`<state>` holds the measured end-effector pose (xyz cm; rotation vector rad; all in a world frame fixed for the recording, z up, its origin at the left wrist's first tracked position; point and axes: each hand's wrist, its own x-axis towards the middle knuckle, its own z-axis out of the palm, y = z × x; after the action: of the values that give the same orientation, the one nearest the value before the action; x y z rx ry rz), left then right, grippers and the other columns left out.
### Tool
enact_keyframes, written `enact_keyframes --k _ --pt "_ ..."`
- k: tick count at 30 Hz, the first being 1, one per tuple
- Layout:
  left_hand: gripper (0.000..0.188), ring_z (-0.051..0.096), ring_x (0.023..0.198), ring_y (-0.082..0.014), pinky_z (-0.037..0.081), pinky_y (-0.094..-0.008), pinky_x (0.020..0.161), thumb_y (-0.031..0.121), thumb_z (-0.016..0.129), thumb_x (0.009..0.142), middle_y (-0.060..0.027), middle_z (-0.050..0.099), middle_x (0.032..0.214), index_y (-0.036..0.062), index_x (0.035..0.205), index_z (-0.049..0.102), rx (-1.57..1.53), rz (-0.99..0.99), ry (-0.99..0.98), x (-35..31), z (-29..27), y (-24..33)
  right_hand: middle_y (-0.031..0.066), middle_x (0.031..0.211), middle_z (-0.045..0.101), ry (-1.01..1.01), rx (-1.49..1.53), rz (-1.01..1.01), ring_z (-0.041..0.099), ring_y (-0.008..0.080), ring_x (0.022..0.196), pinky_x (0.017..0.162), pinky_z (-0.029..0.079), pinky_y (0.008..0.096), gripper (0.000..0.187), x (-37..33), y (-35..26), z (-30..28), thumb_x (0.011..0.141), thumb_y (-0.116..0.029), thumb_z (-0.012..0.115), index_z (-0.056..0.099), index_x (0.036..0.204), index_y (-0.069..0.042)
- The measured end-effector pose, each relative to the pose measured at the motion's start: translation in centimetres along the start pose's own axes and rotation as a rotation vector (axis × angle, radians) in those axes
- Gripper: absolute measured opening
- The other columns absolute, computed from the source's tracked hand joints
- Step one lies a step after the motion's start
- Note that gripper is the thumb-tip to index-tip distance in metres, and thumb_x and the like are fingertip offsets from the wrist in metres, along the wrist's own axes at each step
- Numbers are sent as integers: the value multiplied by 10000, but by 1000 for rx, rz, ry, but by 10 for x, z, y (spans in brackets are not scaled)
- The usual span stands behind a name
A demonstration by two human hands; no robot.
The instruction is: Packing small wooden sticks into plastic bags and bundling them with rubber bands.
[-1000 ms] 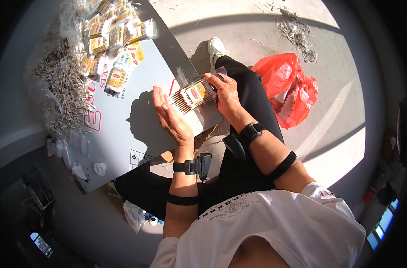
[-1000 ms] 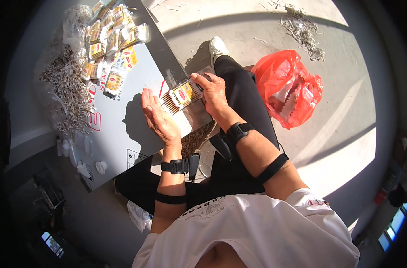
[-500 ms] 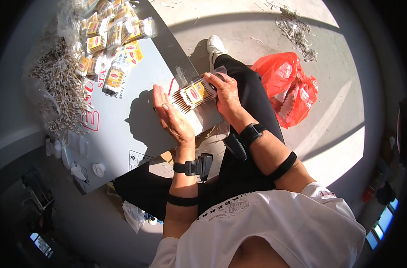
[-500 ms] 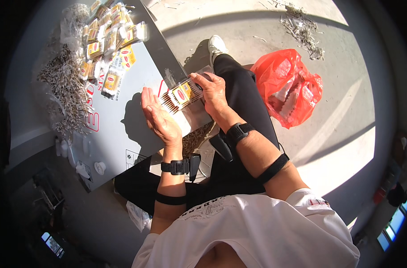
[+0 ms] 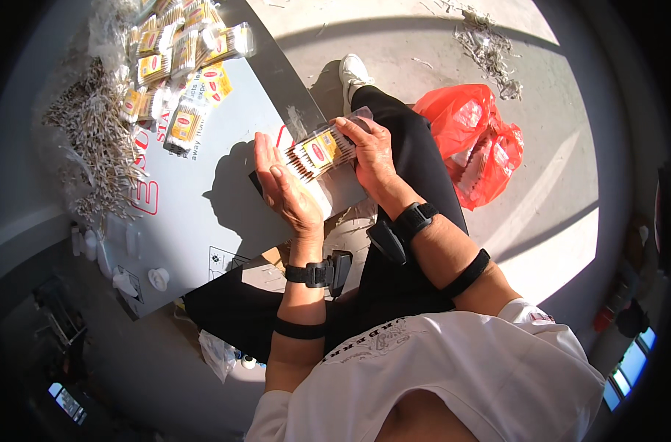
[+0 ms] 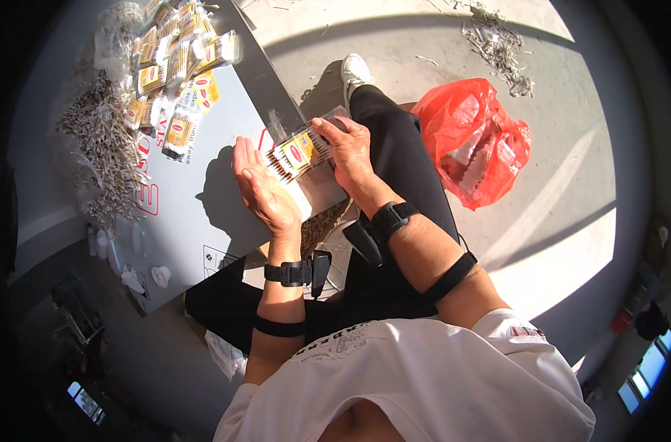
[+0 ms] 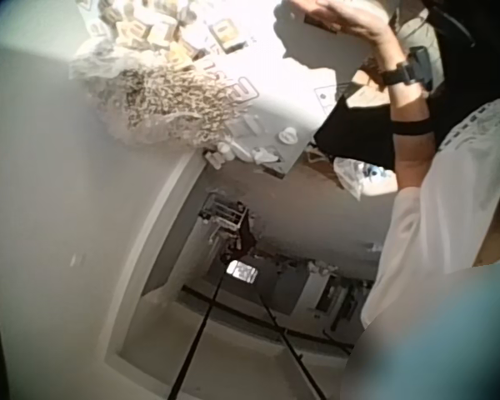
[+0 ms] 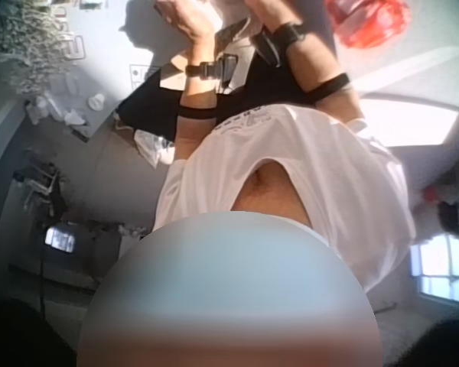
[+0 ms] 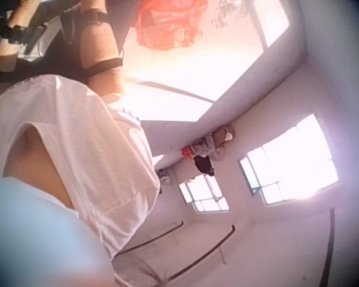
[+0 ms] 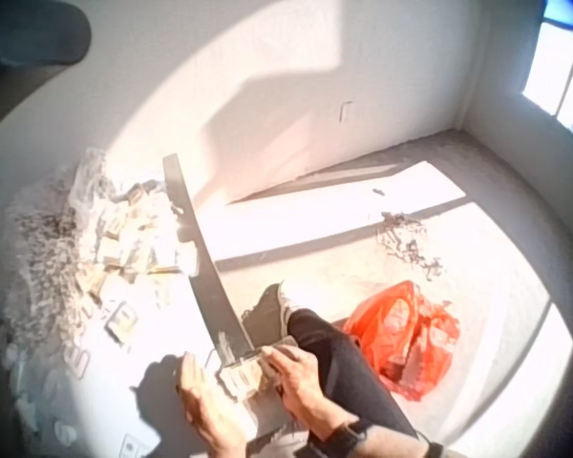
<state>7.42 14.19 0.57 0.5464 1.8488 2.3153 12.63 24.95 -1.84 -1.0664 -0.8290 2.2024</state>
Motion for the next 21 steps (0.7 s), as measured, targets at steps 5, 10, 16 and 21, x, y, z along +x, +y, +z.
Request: enact_keyframes --k 5,10,16,21 --pt "659 269 1434 -336 187 -462 1188 428 329 1042 -241 259 1540 -53 1481 235 22 -15 -35 0 2 3 25 786 689 -5 12 9 585 82 700 668 477 239 134 -1 -1 0 831 -110 750 730 860 19" --pt "683 266 1432 -341 191 -461 1187 440 352 1035 -257 249 1537 -66 1478 228 -22 -32 -55 0 7 3 27 788 687 -3 19 12 589 86 696 663 483 244 132 -2 -1 2 836 -109 743 730 865 19" --pt "686 251 1440 -327 180 -462 1189 439 363 1032 -249 249 1540 -67 1475 230 -47 -34 -55 -2 13 0 23 784 680 18 0 7 585 85 691 654 484 245 129 -2 0 2 845 -114 734 723 855 15" --pt "663 257 1439 -315 176 -461 1189 415 372 1032 -228 250 1548 -55 1479 235 -53 -25 -57 -2 13 -2 54 827 687 33 -51 -6 627 132 723 691 506 276 181 -4 -1 2 844 -143 738 714 918 20"
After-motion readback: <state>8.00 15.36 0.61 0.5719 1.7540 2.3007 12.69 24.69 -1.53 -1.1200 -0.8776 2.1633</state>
